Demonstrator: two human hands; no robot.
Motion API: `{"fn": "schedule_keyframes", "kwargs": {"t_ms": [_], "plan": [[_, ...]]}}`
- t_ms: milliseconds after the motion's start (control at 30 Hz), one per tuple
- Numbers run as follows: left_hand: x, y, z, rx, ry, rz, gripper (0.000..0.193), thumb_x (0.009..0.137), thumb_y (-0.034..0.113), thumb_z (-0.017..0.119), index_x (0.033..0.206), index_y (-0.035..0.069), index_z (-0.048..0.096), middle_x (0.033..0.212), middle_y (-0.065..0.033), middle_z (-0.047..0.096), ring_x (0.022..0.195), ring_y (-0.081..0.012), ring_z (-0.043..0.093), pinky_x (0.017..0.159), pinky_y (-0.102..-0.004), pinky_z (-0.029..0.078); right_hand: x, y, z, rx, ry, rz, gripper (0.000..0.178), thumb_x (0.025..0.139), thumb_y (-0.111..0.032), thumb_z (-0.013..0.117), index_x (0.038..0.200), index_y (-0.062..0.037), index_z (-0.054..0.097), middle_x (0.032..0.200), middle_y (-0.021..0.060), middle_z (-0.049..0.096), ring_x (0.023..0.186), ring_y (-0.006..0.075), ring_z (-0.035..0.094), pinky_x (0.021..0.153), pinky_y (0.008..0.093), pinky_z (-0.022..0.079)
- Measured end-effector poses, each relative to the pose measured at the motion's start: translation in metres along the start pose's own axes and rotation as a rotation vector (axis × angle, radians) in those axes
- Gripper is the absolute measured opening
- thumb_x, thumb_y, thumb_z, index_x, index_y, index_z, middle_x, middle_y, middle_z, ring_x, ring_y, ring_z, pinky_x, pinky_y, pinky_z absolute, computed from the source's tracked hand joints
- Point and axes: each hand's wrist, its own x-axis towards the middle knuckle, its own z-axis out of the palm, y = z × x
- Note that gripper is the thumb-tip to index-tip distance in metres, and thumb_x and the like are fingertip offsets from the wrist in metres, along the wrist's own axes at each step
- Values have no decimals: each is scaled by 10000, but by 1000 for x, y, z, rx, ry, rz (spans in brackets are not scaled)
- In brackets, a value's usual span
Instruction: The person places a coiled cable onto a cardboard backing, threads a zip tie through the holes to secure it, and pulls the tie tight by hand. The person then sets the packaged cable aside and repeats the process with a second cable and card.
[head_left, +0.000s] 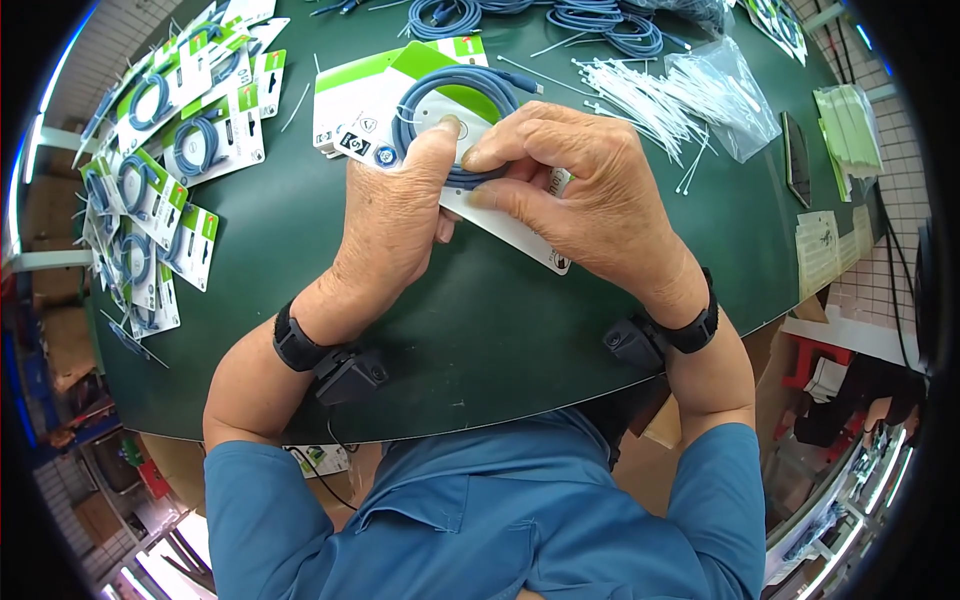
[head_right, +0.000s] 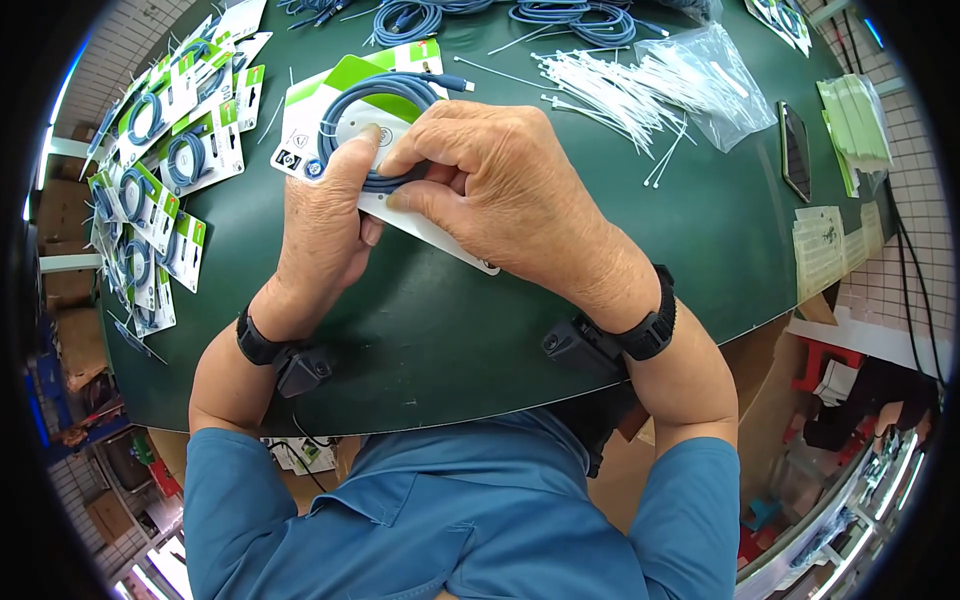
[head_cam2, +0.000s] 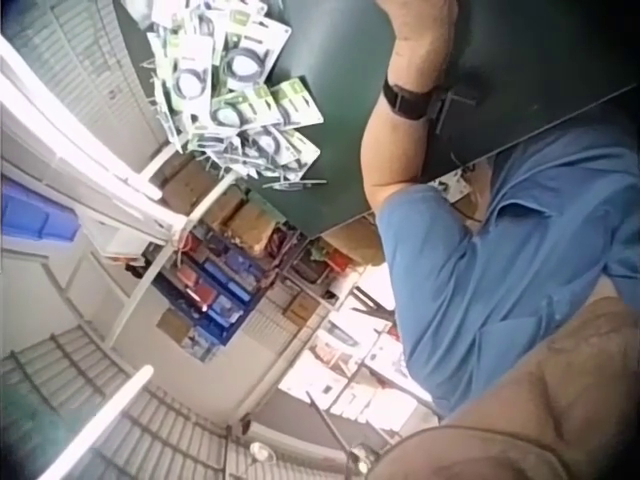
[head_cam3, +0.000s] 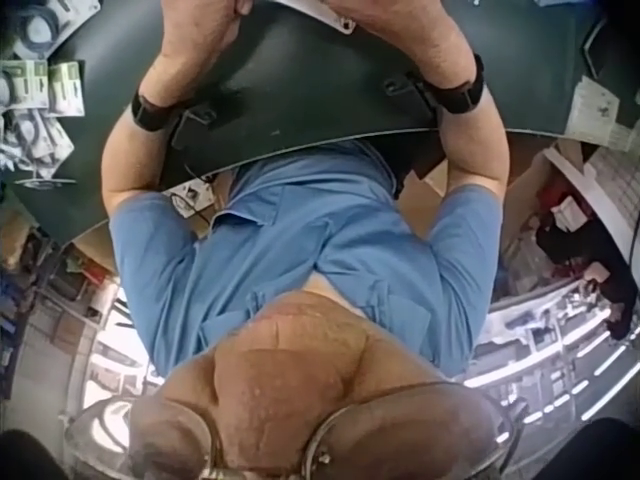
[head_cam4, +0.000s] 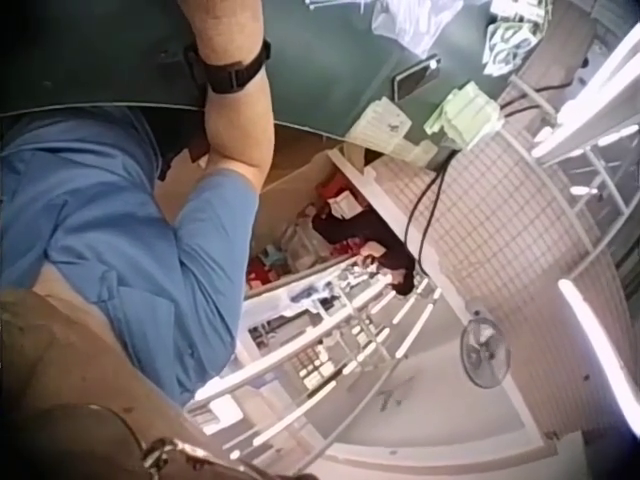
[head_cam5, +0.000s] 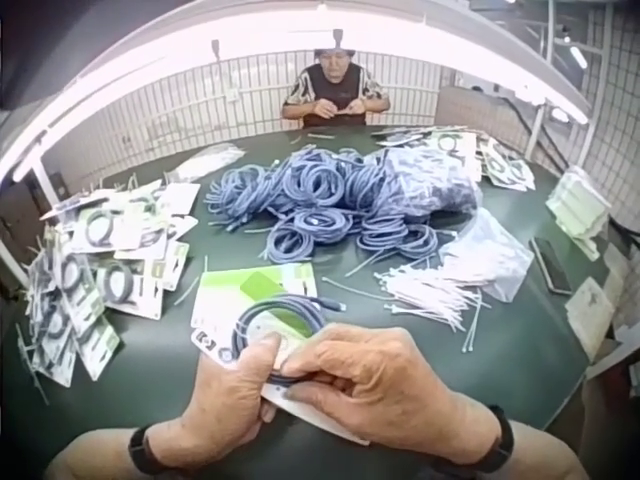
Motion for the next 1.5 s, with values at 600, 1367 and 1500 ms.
{"fn": "schedule_keyframes", "kwargs": {"t_ms": [600, 1367, 1500], "plan": [[11, 1, -20, 258, 154, 210, 248, 1015, 145, 630, 1203, -10, 581, 888, -55, 650, 526, -74, 552, 367, -229, 397, 10, 13, -28, -186, 185, -128, 182, 808, 14, 812, 980, -36, 782, 905, 62, 718, 751, 148, 689, 648, 268, 560], [26, 2, -27, 51, 168, 214, 176, 1014, 94, 624, 1163, 13, 574, 853, -56, 643, 496, -77, 534, 338, -223, 373, 0, 71, -85, -932, -109, 435, 101, 905, -104, 671, 929, -8, 689, 914, 191, 718, 897, 401, 688, 798, 475, 548], [24, 2, -23, 72, 184, 196, 179, 1015, 91, 621, 1169, 13, 574, 853, -56, 637, 499, -80, 536, 337, -221, 375, -2, 78, -83, -955, -52, 391, 113, 930, -107, 658, 948, 0, 690, 903, 203, 715, 896, 409, 687, 812, 485, 547]]}}
